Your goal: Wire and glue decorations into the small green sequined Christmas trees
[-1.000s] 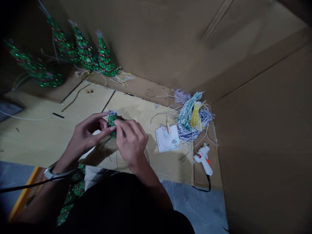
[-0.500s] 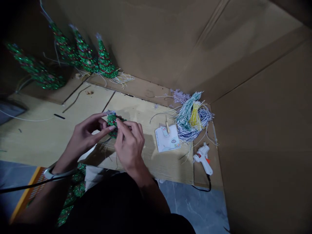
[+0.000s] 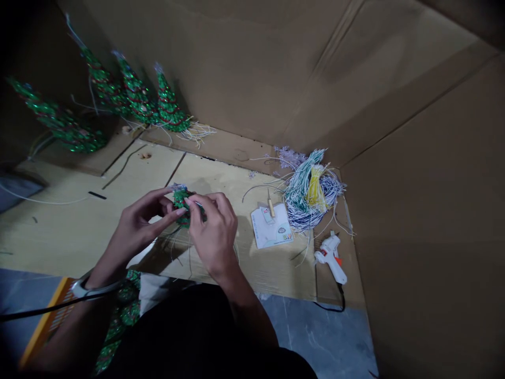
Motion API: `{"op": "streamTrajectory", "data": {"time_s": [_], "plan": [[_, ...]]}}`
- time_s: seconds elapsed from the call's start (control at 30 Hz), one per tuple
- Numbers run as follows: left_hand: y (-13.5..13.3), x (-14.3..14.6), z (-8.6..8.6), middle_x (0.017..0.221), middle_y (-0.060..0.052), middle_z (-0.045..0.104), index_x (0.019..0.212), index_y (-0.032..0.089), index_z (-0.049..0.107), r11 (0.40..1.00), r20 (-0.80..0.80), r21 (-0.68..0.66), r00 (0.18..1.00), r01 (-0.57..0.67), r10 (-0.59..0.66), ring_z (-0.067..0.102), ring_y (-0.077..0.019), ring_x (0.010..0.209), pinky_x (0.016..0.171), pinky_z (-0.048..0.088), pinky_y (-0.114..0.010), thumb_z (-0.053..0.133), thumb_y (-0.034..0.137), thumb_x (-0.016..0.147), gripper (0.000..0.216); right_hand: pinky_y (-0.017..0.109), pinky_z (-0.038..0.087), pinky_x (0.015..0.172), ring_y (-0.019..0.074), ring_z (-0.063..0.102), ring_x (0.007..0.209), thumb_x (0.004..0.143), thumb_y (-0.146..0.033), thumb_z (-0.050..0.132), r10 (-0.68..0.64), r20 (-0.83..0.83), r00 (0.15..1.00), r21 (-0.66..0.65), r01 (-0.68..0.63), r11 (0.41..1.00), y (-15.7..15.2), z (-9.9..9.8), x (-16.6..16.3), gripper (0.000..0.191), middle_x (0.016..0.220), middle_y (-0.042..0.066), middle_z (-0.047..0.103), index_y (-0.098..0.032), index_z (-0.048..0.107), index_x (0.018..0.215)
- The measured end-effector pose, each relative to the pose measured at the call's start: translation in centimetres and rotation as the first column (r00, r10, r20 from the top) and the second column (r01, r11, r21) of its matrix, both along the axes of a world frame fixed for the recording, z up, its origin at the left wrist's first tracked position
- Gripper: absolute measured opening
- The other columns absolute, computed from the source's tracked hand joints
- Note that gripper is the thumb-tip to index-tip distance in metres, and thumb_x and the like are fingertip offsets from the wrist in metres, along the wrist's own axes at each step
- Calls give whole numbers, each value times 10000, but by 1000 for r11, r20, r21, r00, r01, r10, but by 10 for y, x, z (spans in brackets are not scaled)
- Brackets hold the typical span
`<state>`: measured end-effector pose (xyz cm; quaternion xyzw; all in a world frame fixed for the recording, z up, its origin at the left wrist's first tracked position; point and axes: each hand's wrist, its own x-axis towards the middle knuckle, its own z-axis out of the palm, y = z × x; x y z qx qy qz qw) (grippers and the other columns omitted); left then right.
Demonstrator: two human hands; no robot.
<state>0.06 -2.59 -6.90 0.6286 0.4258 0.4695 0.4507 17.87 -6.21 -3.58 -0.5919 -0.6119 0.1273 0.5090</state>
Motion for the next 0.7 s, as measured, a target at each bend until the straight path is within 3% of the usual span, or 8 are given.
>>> {"op": "streamTrajectory", "data": {"time_s": [0.3, 0.5, 0.7], "plan": [[-1, -2, 0, 919, 14, 670, 1456, 281, 712, 1000, -18, -14, 1000, 10, -10, 638, -136, 822, 774, 551, -260, 882, 322, 939, 545, 333, 636, 859, 174, 728, 968, 1053, -141, 684, 135, -34, 990, -90, -138, 986, -7, 3, 9, 279, 1062, 38, 741, -276, 850, 1233], [-1, -1, 4, 920, 12, 673, 1455, 271, 707, 1000, -61, 1, 998, -5, 5, 642, -144, 815, 773, 550, -270, 860, 346, 959, 525, 353, 644, 912, 182, 783, 959, 1009, -183, 789, 43, -75, 996, -40, -46, 998, -2, 9, 5, 124, 1054, -3, 835, -276, 805, 1090], [-3, 0, 6, 919, 24, 672, 1450, 297, 712, 1000, -69, 6, 997, -19, 20, 641, -128, 818, 768, 534, -247, 863, 340, 958, 516, 294, 640, 879, 155, 798, 926, 948, -213, 875, 143, -162, 976, -66, -155, 986, 2, 7, 13, 131, 1014, -57, 857, -292, 807, 1027]]}}
